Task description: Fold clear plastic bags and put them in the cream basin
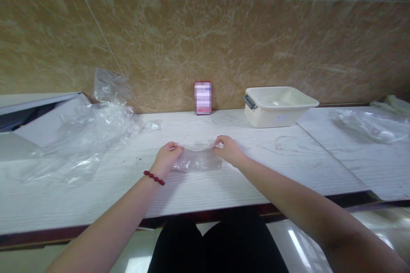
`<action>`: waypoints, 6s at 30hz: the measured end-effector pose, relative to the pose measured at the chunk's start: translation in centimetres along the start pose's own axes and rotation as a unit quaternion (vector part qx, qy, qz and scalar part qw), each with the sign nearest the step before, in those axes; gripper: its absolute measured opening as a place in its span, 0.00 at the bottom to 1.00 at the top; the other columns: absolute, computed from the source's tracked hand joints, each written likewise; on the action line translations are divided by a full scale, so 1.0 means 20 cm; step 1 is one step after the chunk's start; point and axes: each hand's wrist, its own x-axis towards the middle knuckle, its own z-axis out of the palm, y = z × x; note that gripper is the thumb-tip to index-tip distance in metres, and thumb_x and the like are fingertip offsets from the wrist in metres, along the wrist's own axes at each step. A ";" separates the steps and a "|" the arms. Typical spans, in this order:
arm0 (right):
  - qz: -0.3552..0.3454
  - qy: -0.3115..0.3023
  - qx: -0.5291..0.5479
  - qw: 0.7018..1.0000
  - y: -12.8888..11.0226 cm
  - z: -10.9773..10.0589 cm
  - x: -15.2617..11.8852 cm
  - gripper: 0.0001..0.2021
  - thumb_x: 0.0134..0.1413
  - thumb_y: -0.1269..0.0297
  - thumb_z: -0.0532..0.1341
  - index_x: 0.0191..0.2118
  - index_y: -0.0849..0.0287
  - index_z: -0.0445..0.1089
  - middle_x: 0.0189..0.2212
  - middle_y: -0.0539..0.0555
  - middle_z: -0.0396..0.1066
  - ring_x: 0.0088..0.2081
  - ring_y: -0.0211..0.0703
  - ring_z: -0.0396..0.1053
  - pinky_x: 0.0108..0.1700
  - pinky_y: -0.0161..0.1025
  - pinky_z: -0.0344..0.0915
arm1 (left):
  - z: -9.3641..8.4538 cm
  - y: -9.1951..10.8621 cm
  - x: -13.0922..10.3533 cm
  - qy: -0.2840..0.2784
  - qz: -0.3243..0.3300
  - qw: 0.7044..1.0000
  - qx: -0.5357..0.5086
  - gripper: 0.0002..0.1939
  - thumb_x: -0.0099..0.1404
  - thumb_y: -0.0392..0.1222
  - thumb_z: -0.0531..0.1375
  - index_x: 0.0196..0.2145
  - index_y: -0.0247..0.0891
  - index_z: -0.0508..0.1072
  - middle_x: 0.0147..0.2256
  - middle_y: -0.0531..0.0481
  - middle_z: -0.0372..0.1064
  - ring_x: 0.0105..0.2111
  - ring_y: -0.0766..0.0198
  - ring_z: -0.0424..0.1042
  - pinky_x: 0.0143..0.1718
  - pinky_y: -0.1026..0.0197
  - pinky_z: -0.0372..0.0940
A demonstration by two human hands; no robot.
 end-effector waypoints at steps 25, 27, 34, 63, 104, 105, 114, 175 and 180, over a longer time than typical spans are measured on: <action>0.030 -0.094 -0.186 0.978 0.05 0.01 0.14 0.12 0.42 0.55 0.56 0.27 0.58 0.70 0.28 0.54 0.70 0.32 0.40 0.67 0.28 0.32 0.56 | -0.06 -0.01 0.11 -0.066 0.035 0.992 0.104 0.20 0.41 0.37 0.60 0.35 0.38 0.60 0.31 0.51 0.65 0.26 0.67 0.67 0.25 0.66 0.60; 0.035 -0.100 -0.179 0.978 0.05 0.00 0.13 0.12 0.41 0.55 0.57 0.29 0.58 0.69 0.29 0.53 0.70 0.33 0.40 0.67 0.29 0.32 0.57 | -0.07 0.00 0.09 -0.090 0.045 0.990 0.104 0.20 0.41 0.38 0.60 0.34 0.37 0.62 0.32 0.50 0.65 0.28 0.66 0.67 0.27 0.66 0.61; -0.020 -0.025 -0.205 0.978 -0.03 -0.05 0.04 0.17 0.46 0.58 0.55 0.41 0.62 0.61 0.35 0.58 0.67 0.38 0.44 0.64 0.38 0.38 0.59 | -0.12 0.05 0.03 -0.106 0.130 0.960 0.225 0.15 0.50 0.43 0.54 0.37 0.36 0.64 0.39 0.45 0.64 0.34 0.61 0.68 0.35 0.60 0.62; -0.148 -0.090 -0.259 0.950 -0.08 0.18 -0.14 0.27 0.54 0.55 0.43 0.57 0.62 0.47 0.58 0.58 0.41 0.58 0.54 0.37 0.55 0.54 0.35 | 0.09 0.07 -0.18 -0.131 0.298 0.800 0.503 0.25 0.61 0.43 0.40 0.54 0.31 0.54 0.56 0.39 0.48 0.56 0.54 0.46 0.53 0.44 0.39; -0.047 -0.042 -0.226 0.972 -0.02 0.02 0.10 0.10 0.48 0.66 0.51 0.32 0.61 0.67 0.31 0.58 0.68 0.34 0.41 0.65 0.37 0.36 0.57 | 0.24 -0.03 -0.36 -0.103 0.358 0.798 0.474 0.35 0.61 0.57 0.36 0.56 0.27 0.49 0.57 0.39 0.44 0.57 0.55 0.40 0.56 0.49 0.39; -0.042 -0.042 -0.208 0.976 -0.02 0.02 0.10 0.09 0.48 0.66 0.50 0.32 0.61 0.67 0.31 0.57 0.69 0.33 0.40 0.65 0.35 0.35 0.57 | 0.24 -0.03 -0.36 -0.103 0.358 0.799 0.472 0.35 0.61 0.57 0.36 0.56 0.27 0.50 0.57 0.39 0.44 0.57 0.55 0.40 0.56 0.49 0.39; 0.042 -0.076 0.004 0.996 -0.01 0.01 0.15 0.13 0.41 0.66 0.58 0.37 0.57 0.60 0.27 0.49 0.69 0.25 0.32 0.64 0.26 0.29 0.57 | 0.24 -0.03 -0.36 -0.101 0.361 0.802 0.464 0.35 0.60 0.57 0.36 0.55 0.27 0.51 0.57 0.39 0.45 0.57 0.55 0.42 0.56 0.49 0.40; -0.291 -0.143 -0.237 0.916 0.06 -0.09 -0.30 0.24 0.51 0.54 0.51 0.53 0.56 0.56 0.56 0.55 0.50 0.57 0.47 0.44 0.55 0.47 0.44 | -0.12 -0.09 -0.11 -0.077 0.148 0.897 0.410 0.21 0.60 0.43 0.42 0.49 0.48 0.63 0.56 0.48 0.49 0.57 0.47 0.40 0.52 0.41 0.42; -0.361 -0.123 -0.246 0.891 0.05 -0.18 -0.30 0.12 0.50 0.63 0.54 0.41 0.56 0.68 0.46 0.53 0.64 0.48 0.43 0.57 0.49 0.42 0.51 | -0.13 -0.09 -0.05 -0.089 0.146 0.904 0.392 0.22 0.61 0.42 0.40 0.49 0.45 0.63 0.55 0.46 0.51 0.57 0.49 0.42 0.52 0.41 0.42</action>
